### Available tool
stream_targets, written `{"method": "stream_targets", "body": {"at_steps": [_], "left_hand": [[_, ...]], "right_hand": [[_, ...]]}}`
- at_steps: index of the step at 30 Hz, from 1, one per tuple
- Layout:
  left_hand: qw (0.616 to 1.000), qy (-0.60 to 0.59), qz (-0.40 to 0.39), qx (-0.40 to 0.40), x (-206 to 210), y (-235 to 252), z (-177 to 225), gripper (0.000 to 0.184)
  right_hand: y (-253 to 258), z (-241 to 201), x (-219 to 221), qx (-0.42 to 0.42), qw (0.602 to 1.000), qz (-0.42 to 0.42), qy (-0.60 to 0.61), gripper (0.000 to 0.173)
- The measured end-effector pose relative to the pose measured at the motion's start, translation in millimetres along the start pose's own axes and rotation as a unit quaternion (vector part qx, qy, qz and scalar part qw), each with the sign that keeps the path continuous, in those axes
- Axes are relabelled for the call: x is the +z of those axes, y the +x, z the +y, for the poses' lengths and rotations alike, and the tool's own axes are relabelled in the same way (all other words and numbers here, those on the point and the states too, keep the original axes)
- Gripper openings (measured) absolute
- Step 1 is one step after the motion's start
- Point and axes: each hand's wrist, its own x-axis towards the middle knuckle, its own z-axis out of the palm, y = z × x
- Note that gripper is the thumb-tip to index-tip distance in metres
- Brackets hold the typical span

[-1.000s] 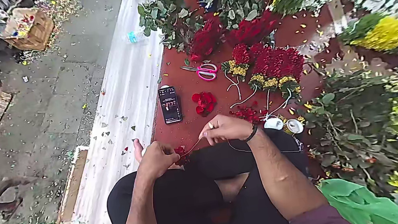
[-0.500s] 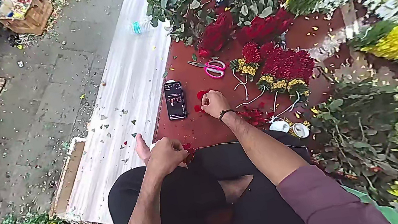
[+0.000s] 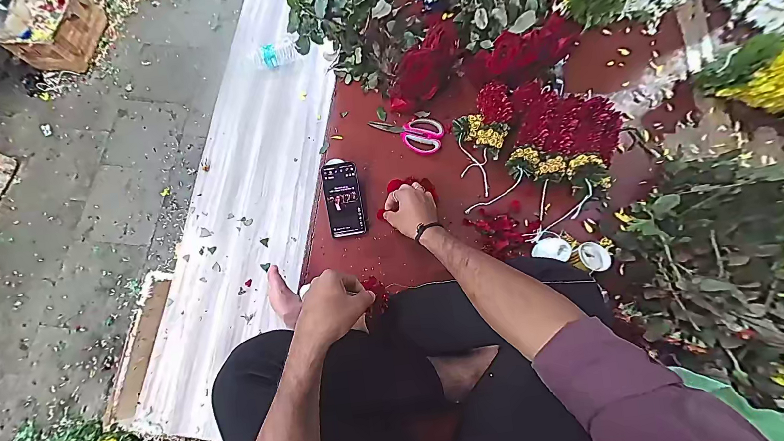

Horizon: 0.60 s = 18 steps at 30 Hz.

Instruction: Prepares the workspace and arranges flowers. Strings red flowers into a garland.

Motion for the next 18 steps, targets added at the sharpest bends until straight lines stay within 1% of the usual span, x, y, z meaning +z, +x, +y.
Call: {"method": "stream_targets", "body": {"at_steps": [2,3,5,6,8,10,12,13,15,18], "left_hand": [[1.000,-0.021,0.008,0.001,0.4,-0.9,-3.1,0.024],[0.999,-0.035,0.011,0.001,0.2,-1.5,-4.2,0.024],[0.998,-0.069,0.011,0.006,-1.4,-3.7,-5.0,0.025],[0.995,-0.094,0.015,0.012,-1.4,-4.7,-5.8,0.025],[0.987,-0.159,0.023,0.023,-4.3,-7.6,-3.3,0.022],[0.970,-0.240,0.037,0.027,-5.6,-10.7,1.5,0.021],[0.950,-0.305,0.051,0.032,-6.4,-11.3,3.4,0.027],[0.941,-0.332,0.060,0.035,-5.2,-11.2,2.9,0.028],[0.926,-0.368,0.066,0.044,-1.3,-9.1,0.2,0.030],[0.926,-0.373,0.039,0.051,0.6,-8.3,0.9,0.038]], "right_hand": [[-6.1,-5.7,-21.2,0.012,0.991,0.003,0.134,0.014],[-11.0,-8.6,-34.4,0.011,0.978,0.007,0.206,0.013],[-32.9,-20.8,-67.2,0.000,0.941,-0.003,0.338,0.012],[-50.8,-29.2,-85.5,-0.010,0.920,-0.019,0.391,0.014],[-93.2,-43.8,-116.0,-0.043,0.889,-0.054,0.453,0.024],[-135.4,-52.0,-127.8,-0.079,0.872,-0.080,0.476,0.034],[-152.6,-55.2,-117.9,-0.098,0.862,-0.092,0.488,0.040],[-156.1,-55.9,-108.3,-0.109,0.858,-0.090,0.493,0.046],[-159.0,-58.4,-93.5,-0.129,0.866,-0.087,0.475,0.059],[-156.5,-62.4,-88.7,-0.177,0.893,-0.076,0.406,0.071]]}}
